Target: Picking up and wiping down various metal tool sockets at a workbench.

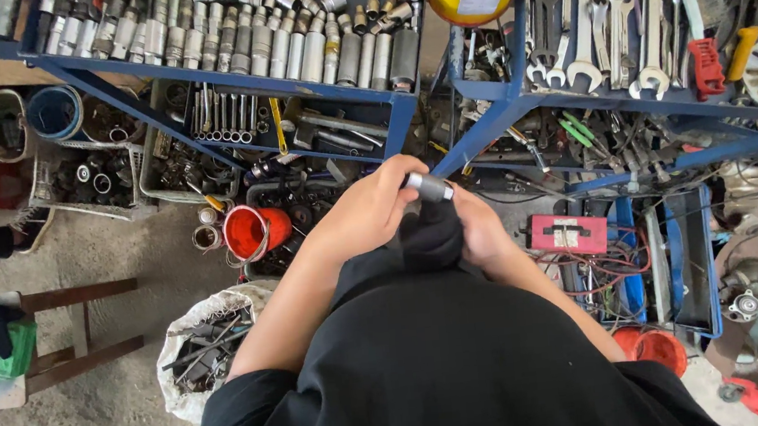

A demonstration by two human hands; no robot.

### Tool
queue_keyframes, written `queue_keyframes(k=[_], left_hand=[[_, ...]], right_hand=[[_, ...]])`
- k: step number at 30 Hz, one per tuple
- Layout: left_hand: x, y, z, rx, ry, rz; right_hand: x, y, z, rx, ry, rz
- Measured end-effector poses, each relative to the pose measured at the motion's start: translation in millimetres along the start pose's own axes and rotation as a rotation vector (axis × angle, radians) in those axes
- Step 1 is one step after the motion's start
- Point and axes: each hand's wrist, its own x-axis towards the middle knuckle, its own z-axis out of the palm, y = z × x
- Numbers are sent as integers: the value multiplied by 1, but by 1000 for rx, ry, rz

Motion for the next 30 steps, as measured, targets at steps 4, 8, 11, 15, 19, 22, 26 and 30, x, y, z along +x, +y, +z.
queue_keyframes(k=[4,8,11,15,19,22,26,30], left_hand=[[1,-3,-5,48,-15,180],[10,-17,-1,-56,-26,50],[21,-30,9,-157,-44,-162],[43,-42,6,-274,-132,-436],[72,-57,0,-238,-29,-83],[106,-48,-18,-308,-100,-259],[146,-50,-50,68,-105,-87],[179,-67,-81,259,-70,-97]], right_hand=[[-8,-23,12,24,-33,102],[-2,-15,17,-559,106,-323],[4,-12,-1,-1180,217,-667],[31,-16,-39,-1501,212,-519],[57,-37,-24,-1148,151,-665],[87,-56,-30,-348,23,-286],[112,-114,-10,-140,41,156],[135,-152,-29,-310,-57,197]])
